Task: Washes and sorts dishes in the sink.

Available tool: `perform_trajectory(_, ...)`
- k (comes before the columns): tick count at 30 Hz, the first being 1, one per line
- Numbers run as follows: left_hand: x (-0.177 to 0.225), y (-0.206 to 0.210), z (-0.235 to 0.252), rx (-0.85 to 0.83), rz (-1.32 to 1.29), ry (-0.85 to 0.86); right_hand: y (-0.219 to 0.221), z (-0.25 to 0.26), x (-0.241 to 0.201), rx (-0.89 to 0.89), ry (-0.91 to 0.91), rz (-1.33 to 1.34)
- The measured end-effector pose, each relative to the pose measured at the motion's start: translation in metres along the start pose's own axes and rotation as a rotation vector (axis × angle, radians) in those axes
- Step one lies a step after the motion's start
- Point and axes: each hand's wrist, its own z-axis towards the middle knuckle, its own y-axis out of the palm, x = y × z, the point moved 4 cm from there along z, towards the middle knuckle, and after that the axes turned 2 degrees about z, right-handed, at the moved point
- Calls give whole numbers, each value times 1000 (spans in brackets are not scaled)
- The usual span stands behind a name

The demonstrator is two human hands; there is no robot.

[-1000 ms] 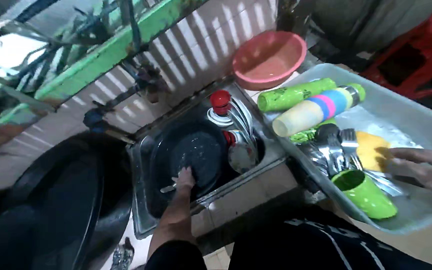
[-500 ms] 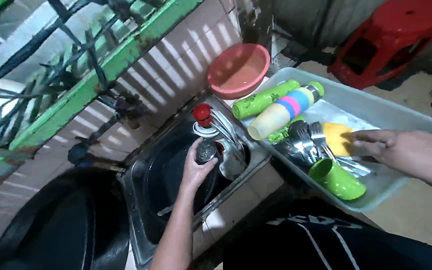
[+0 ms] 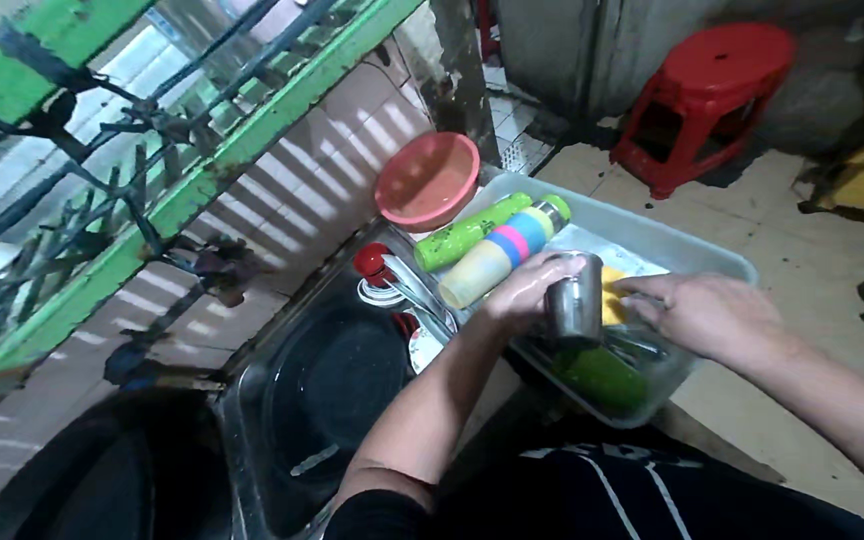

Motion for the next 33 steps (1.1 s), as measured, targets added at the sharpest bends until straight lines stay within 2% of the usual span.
perform_trajectory(4, 4, -1, -1, -12, -226, 24, 3, 0, 3, 20, -49, -11)
perform_trajectory(6, 8, -20, -23, -2, -176, 59, 5, 0, 4, 28, -60, -18)
perform_trajectory(10, 9, -78, -112, 23, -190, 283, 6, 0, 2, 54, -92, -9)
perform_trajectory(12, -13, -125, -160, 134, -223, 359, 6, 0, 2, 58, -84, -4)
perform_trajectory(13, -33, -156, -182, 253, -214, 346, 6, 0, 2, 54, -74, -1)
perform_trajectory(14, -60, -189, -202, 443, -154, 276, 4, 0, 0, 47, -69, -3)
perform_trajectory(15, -92, -221, -219, 698, -8, 125, 4, 0, -1, 39, -66, -9)
perform_trajectory(16, -126, -252, -234, 904, 181, -87, 5, 1, -1, 33, -69, -20)
perform_trajectory(17, -161, -280, -245, 1029, 390, -316, 6, 1, 0, 23, -65, -31)
perform_trajectory(18, -196, -302, -256, 1087, 627, -530, 7, 2, 2, 8, -53, -33)
perform_trajectory(20, -247, -320, -282, 1034, 988, -842, 9, 4, 2, -66, -2, 0)
perform_trajectory(22, -279, -319, -295, 941, 1121, -1008, 9, 5, 0, -111, 25, 36)
perform_trajectory(23, -290, -317, -293, 911, 1129, -1024, 8, 6, -3, -112, 29, 47)
perform_trajectory(25, -303, -310, -271, 842, 1117, -945, 4, 5, -12, -135, 84, 63)
perform_trajectory(27, -297, -301, -242, 815, 1082, -736, 3, 4, -15, -141, 133, 61)
perform_trajectory(30, -270, -286, -215, 929, 837, -376, 4, 4, -13, -131, 134, 62)
perform_trajectory(33, -223, -258, -212, 1063, 615, -92, 3, 5, -13, -128, 104, 62)
